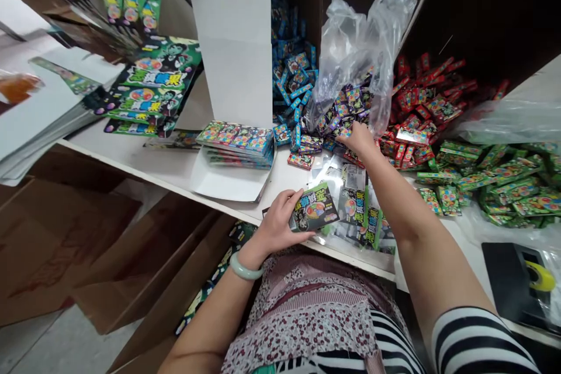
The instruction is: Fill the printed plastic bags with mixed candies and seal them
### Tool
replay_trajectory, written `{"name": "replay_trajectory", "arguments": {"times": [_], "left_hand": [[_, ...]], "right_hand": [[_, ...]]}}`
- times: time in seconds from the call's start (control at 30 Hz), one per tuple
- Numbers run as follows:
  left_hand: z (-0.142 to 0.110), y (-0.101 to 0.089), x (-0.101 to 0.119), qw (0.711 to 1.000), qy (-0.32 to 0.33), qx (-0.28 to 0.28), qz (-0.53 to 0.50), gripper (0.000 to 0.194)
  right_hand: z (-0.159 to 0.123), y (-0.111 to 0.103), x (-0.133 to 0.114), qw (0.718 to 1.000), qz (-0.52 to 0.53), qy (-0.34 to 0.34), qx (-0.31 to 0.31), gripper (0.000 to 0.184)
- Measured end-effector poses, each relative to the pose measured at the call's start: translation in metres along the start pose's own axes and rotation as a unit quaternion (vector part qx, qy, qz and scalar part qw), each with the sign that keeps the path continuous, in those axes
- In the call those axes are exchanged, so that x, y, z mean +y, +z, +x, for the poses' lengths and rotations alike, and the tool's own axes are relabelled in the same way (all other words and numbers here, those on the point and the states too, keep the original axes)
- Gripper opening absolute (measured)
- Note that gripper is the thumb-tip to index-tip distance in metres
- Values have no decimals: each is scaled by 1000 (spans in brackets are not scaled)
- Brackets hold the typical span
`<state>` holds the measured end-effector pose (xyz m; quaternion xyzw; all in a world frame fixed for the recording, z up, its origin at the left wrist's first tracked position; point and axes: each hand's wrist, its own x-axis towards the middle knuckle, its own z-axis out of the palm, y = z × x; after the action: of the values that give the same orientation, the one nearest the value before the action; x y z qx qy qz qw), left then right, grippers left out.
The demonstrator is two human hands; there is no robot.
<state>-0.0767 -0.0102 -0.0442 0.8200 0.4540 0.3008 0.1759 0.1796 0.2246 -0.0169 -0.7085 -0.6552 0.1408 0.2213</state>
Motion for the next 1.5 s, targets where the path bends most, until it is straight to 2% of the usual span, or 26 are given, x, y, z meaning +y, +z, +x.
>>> {"name": "replay_trajectory", "arguments": {"times": [0.1,0.17,0.3,0.43,0.5,0.6,0.73,0.8,0.87,1.0,1.1,1.13,1.23,1.3,1.4,1.43,1.5], "left_hand": [[-1,-1,-7,1000,-2,6,-6,100],[-1,-3,-11,1000,-3,13,-8,101],[-1,-5,-13,1000,2,22,-5,99],[-3,-5,-11,1000,14,21,1,95],[-4,-4,-9,1000,15,17,4,96],[-4,-2,-4,1000,13,11,12,97],[-5,-1,1,1000,24,1,15,96],[-6,-1,2,1000,22,-4,22,97],[-7,-1,1,999,21,-7,30,97],[-6,4,4,999,29,-15,34,97],[-2,7,11,998,35,-38,29,97],[0,8,13,998,36,-47,27,97],[1,9,17,997,34,-66,22,98],[0,10,17,997,32,-71,20,98],[-2,15,14,997,38,-69,19,99],[-2,17,13,997,44,-68,19,100],[-2,20,12,996,61,-66,17,102]], "right_hand": [[-1,-6,11,991,122,50,-18,31],[-12,-16,25,972,221,66,-39,28],[-54,-41,57,924,364,51,-107,39],[-97,-63,77,897,412,31,-157,46],[-113,-67,82,899,410,1,-153,45],[-132,-62,91,909,382,-83,-142,39],[-150,-49,112,920,280,-217,-167,19],[-158,-47,124,925,209,-254,-188,13],[-169,-50,133,940,135,-258,-179,24],[-194,-54,127,977,18,-186,-99,40],[-207,-50,115,976,-43,-163,-138,77],[-208,-49,113,972,-48,-166,-160,85],[-209,-50,114,960,-8,-192,-202,79],[-211,-57,115,960,34,-208,-186,72],[-220,-78,109,961,88,-232,-122,70],[-224,-86,105,957,99,-249,-115,71],[-229,-101,96,939,101,-299,-139,72]]}}
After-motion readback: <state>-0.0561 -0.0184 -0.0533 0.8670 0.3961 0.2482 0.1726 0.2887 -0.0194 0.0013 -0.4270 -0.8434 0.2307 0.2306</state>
